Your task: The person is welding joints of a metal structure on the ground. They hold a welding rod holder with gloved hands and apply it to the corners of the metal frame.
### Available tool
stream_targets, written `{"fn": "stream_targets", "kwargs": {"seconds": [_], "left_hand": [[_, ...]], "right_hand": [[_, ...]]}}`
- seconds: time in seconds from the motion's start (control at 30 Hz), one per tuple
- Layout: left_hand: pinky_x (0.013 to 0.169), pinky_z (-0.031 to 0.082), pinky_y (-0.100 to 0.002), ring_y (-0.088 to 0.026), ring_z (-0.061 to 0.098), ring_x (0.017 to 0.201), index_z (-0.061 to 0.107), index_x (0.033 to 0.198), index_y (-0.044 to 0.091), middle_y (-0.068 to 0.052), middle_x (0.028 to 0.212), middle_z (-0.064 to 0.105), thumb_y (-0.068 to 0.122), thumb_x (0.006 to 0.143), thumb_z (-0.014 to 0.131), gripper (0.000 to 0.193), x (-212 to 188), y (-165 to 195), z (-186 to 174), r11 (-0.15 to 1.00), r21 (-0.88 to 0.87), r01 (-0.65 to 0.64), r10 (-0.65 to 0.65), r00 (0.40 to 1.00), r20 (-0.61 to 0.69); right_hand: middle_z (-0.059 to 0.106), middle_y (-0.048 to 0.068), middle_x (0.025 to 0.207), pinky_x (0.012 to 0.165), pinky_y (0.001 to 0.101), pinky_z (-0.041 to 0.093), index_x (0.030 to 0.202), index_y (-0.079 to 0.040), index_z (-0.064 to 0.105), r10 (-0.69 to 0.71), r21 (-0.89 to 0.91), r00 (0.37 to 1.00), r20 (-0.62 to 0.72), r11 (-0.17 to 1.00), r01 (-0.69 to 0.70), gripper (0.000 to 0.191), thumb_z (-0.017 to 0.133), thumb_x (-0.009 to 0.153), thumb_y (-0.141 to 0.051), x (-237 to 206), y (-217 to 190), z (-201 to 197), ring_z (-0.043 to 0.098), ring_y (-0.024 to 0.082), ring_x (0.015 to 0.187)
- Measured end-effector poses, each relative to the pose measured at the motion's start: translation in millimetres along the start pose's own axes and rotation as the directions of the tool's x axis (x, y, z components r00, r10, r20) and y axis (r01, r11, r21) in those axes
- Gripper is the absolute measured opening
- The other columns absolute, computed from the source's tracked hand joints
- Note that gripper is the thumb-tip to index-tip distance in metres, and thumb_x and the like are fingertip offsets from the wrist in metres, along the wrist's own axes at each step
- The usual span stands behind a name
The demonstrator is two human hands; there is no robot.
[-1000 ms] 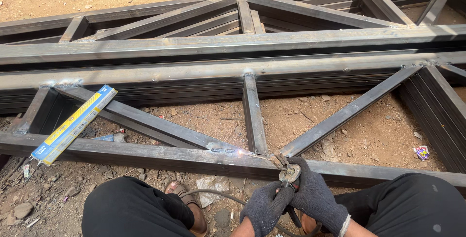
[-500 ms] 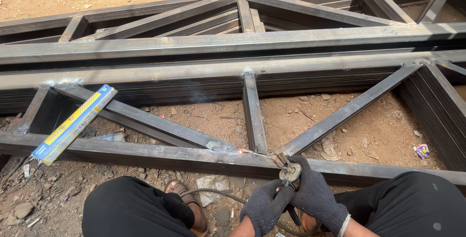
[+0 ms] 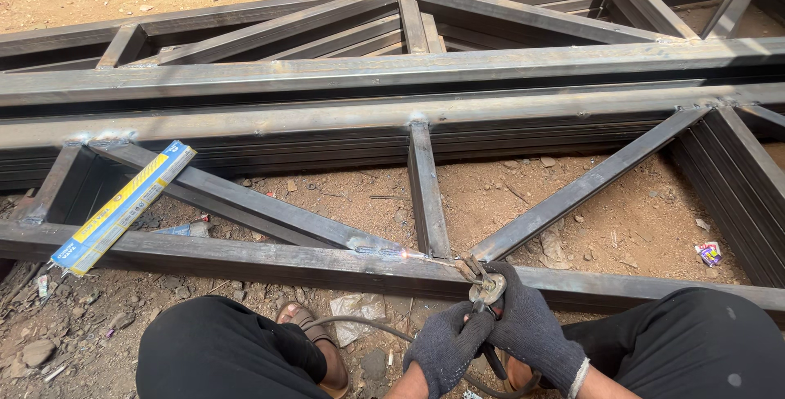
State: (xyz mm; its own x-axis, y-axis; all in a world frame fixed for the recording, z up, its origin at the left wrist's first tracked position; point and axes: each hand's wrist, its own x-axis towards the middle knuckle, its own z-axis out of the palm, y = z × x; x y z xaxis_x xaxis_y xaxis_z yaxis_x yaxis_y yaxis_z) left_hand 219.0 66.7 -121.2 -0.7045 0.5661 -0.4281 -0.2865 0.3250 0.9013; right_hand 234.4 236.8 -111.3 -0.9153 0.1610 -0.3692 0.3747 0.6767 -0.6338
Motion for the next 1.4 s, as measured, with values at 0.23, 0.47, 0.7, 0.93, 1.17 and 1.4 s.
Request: {"fn": "stream_targets", "kwargs": {"seconds": [0.23,0.47,0.7,0.93,1.17,1.4], "left_hand": [[0.063,0.053,-0.033,-0.016,0.068,0.07,0.074,0.114,0.005,-0.008,0.079,0.072,0.054,0.096,0.062,0.053,1,-5,0,1.0,0.008,-0.004,0.004,1.0,-0.002],[0.066,0.053,-0.034,-0.016,0.069,0.073,0.074,0.114,0.007,-0.006,0.081,0.073,0.058,0.094,0.061,0.057,0,-4,0,0.995,0.095,0.008,-0.006,1.0,-0.025],[0.063,0.051,-0.033,-0.015,0.067,0.07,0.074,0.112,0.008,-0.005,0.077,0.071,0.062,0.093,0.061,0.059,1,1,-2,0.989,0.108,0.099,-0.099,0.995,0.0],[0.063,0.052,-0.031,-0.014,0.068,0.07,0.074,0.115,0.008,-0.006,0.078,0.072,0.055,0.094,0.062,0.053,-2,0,-2,0.999,0.032,0.042,-0.042,0.999,-0.002],[0.063,0.052,-0.032,-0.014,0.068,0.07,0.074,0.117,0.009,-0.007,0.079,0.071,0.054,0.095,0.061,0.052,-3,-2,-2,1.0,0.013,0.012,-0.012,1.0,-0.002],[0.067,0.054,-0.031,-0.016,0.07,0.073,0.072,0.118,0.008,-0.008,0.083,0.073,0.054,0.095,0.06,0.054,0,6,-3,0.993,0.116,-0.025,0.026,1.0,-0.014]], "right_hand": [[0.078,0.011,0.095,0.082,0.0387,0.064,0.139,-0.011,0.048,-0.054,0.061,0.997,-0.051,0.996,0.057,0.099,0.093,0.06,-0.049,-5,-1,0,0.08,0.025,0.089],[0.078,0.009,0.094,0.082,0.0385,0.063,0.14,-0.014,0.047,-0.071,0.033,0.994,-0.079,0.997,0.074,0.099,0.093,0.059,-0.049,-7,-1,1,0.08,0.025,0.087],[0.078,0.01,0.1,0.087,0.0387,0.063,0.139,-0.013,0.049,-0.016,0.042,1.0,-0.021,0.999,0.017,0.098,0.092,0.059,-0.049,-4,-3,2,0.08,0.024,0.093],[0.078,0.011,0.1,0.088,0.0388,0.063,0.138,-0.013,0.049,-0.014,0.028,1.0,-0.018,1.0,0.014,0.097,0.093,0.06,-0.049,-3,-1,3,0.079,0.025,0.094],[0.078,0.011,0.099,0.086,0.0394,0.063,0.138,-0.013,0.048,-0.047,0.054,0.999,-0.025,0.997,0.048,0.097,0.093,0.059,-0.048,-4,-2,3,0.079,0.026,0.094],[0.079,0.01,0.093,0.08,0.0384,0.065,0.14,-0.014,0.046,-0.059,0.038,0.996,-0.07,0.997,0.061,0.101,0.095,0.061,-0.054,-4,-2,-3,0.081,0.025,0.084]]}}
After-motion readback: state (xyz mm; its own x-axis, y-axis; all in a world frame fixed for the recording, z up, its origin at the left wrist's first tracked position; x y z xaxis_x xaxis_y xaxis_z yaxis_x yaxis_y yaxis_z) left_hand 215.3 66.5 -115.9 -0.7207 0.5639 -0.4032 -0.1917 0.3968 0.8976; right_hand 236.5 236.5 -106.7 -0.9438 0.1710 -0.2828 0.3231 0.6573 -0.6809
